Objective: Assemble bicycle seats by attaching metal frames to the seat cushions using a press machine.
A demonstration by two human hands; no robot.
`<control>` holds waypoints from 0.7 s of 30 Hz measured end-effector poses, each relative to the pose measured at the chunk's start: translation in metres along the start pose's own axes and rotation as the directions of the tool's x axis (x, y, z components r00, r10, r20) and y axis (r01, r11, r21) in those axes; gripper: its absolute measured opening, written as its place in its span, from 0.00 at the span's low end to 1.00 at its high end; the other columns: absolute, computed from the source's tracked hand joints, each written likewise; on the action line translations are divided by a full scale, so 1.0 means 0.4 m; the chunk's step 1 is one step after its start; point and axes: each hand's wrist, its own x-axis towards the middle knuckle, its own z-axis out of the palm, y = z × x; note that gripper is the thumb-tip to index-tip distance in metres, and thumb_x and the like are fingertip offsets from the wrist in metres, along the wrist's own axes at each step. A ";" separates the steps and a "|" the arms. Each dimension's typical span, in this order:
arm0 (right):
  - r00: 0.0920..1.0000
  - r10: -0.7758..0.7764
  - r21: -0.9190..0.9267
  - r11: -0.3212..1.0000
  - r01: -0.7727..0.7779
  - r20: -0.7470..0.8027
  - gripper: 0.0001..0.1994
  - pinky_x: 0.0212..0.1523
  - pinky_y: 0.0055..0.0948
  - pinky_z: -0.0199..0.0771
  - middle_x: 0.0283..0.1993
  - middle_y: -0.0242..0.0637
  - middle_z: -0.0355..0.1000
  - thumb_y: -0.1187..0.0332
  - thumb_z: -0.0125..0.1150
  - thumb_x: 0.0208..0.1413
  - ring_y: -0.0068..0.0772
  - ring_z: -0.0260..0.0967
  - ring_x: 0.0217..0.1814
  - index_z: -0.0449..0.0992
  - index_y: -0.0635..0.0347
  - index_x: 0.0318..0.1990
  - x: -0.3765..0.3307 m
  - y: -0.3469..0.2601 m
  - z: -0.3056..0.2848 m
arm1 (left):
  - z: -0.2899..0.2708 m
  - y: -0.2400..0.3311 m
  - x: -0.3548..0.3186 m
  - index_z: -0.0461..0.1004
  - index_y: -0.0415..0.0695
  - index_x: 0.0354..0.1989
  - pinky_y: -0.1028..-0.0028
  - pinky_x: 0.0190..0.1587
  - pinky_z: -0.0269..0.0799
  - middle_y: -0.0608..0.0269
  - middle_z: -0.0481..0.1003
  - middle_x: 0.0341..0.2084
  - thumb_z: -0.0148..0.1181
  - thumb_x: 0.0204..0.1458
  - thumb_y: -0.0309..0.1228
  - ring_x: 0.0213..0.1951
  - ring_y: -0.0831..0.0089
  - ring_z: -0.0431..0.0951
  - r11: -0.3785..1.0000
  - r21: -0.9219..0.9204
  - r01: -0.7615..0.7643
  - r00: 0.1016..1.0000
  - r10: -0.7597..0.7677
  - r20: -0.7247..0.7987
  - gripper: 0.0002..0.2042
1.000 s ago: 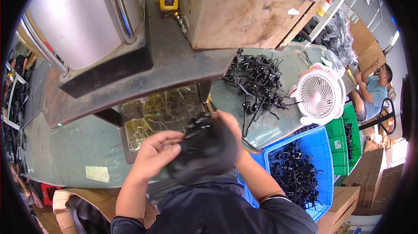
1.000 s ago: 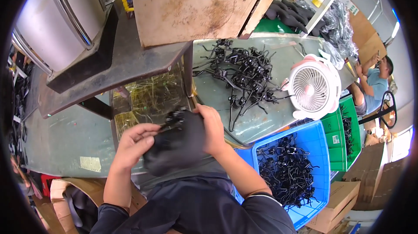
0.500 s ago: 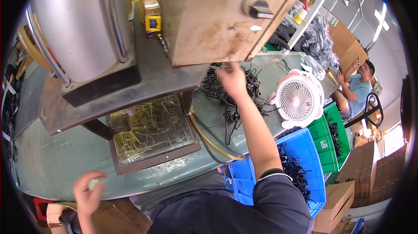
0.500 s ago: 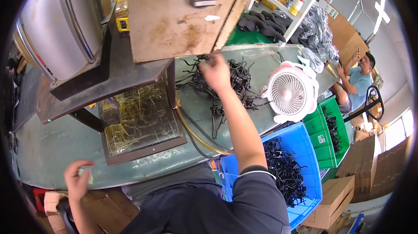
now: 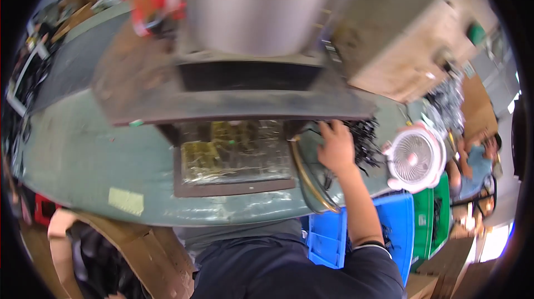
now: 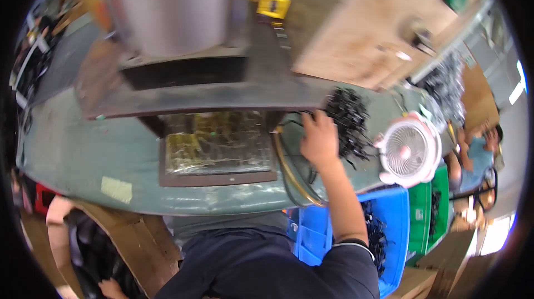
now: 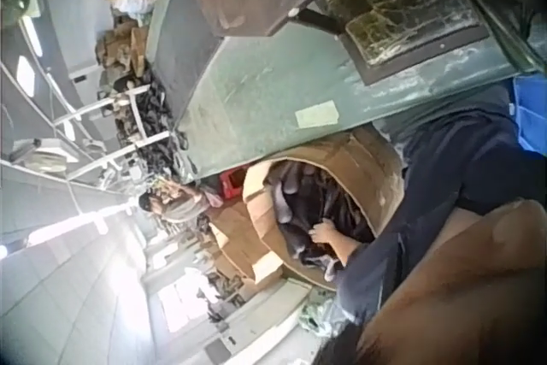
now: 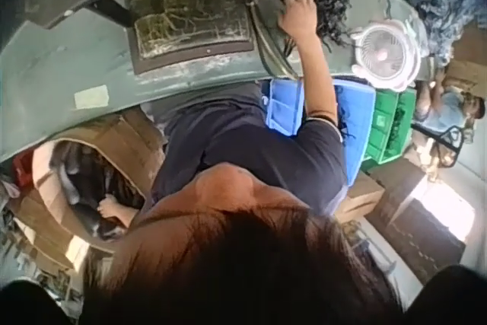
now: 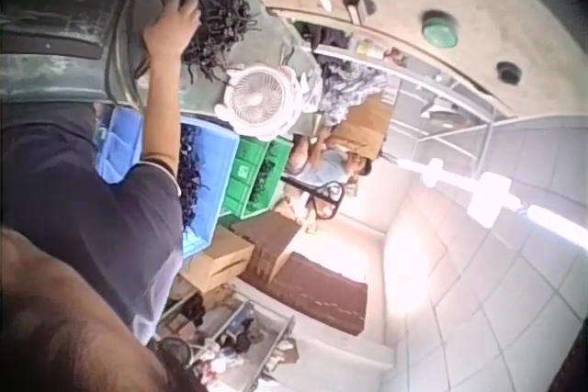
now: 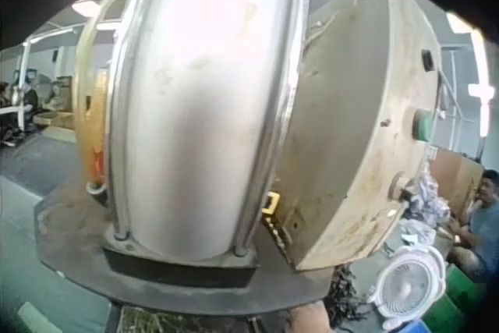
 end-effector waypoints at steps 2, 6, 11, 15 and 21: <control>0.999 0.006 0.194 0.981 -0.014 0.043 0.32 0.64 0.51 0.74 0.61 0.53 0.72 0.71 0.71 0.43 0.61 0.71 0.63 0.80 0.60 0.62 0.046 0.025 0.000 | 0.105 -0.055 0.002 0.81 0.43 0.54 0.53 0.49 0.84 0.49 0.81 0.55 0.58 0.63 0.39 0.51 0.48 0.85 1.000 0.014 0.010 0.990 -0.008 -0.143 0.17; 0.990 -0.031 0.139 0.990 0.011 0.140 0.23 0.61 0.53 0.75 0.54 0.55 0.77 0.77 0.65 0.46 0.66 0.73 0.60 0.81 0.62 0.54 0.044 0.153 0.030 | -0.036 0.131 -0.007 0.80 0.48 0.56 0.50 0.60 0.75 0.54 0.80 0.56 0.53 0.64 0.32 0.59 0.51 0.82 0.991 -0.114 -0.072 0.991 0.085 0.107 0.15; 0.984 0.084 0.119 0.991 -0.065 -0.160 0.24 0.70 0.45 0.70 0.62 0.55 0.77 0.80 0.62 0.57 0.57 0.74 0.66 0.76 0.66 0.64 0.051 0.267 0.032 | -0.040 0.038 0.002 0.81 0.48 0.59 0.56 0.68 0.67 0.56 0.76 0.61 0.58 0.62 0.33 0.65 0.56 0.77 0.998 -0.003 -0.060 0.947 0.058 0.316 0.17; 0.906 0.403 0.677 0.703 -0.218 -0.127 0.26 0.60 0.33 0.74 0.65 0.40 0.77 0.74 0.66 0.65 0.37 0.75 0.54 0.72 0.69 0.70 -0.038 0.255 -0.030 | -0.054 0.035 0.022 0.83 0.49 0.55 0.61 0.65 0.69 0.60 0.77 0.59 0.63 0.60 0.31 0.63 0.61 0.77 0.977 0.097 -0.189 0.932 0.147 0.331 0.15; 0.926 0.352 0.979 0.092 -0.179 0.136 0.23 0.49 0.23 0.66 0.63 0.38 0.75 0.78 0.60 0.68 0.22 0.64 0.44 0.69 0.70 0.69 -0.104 0.104 0.052 | 0.055 -0.063 0.027 0.78 0.48 0.54 0.57 0.60 0.75 0.53 0.87 0.48 0.52 0.67 0.30 0.52 0.55 0.87 0.996 0.051 -0.076 0.947 0.056 0.317 0.12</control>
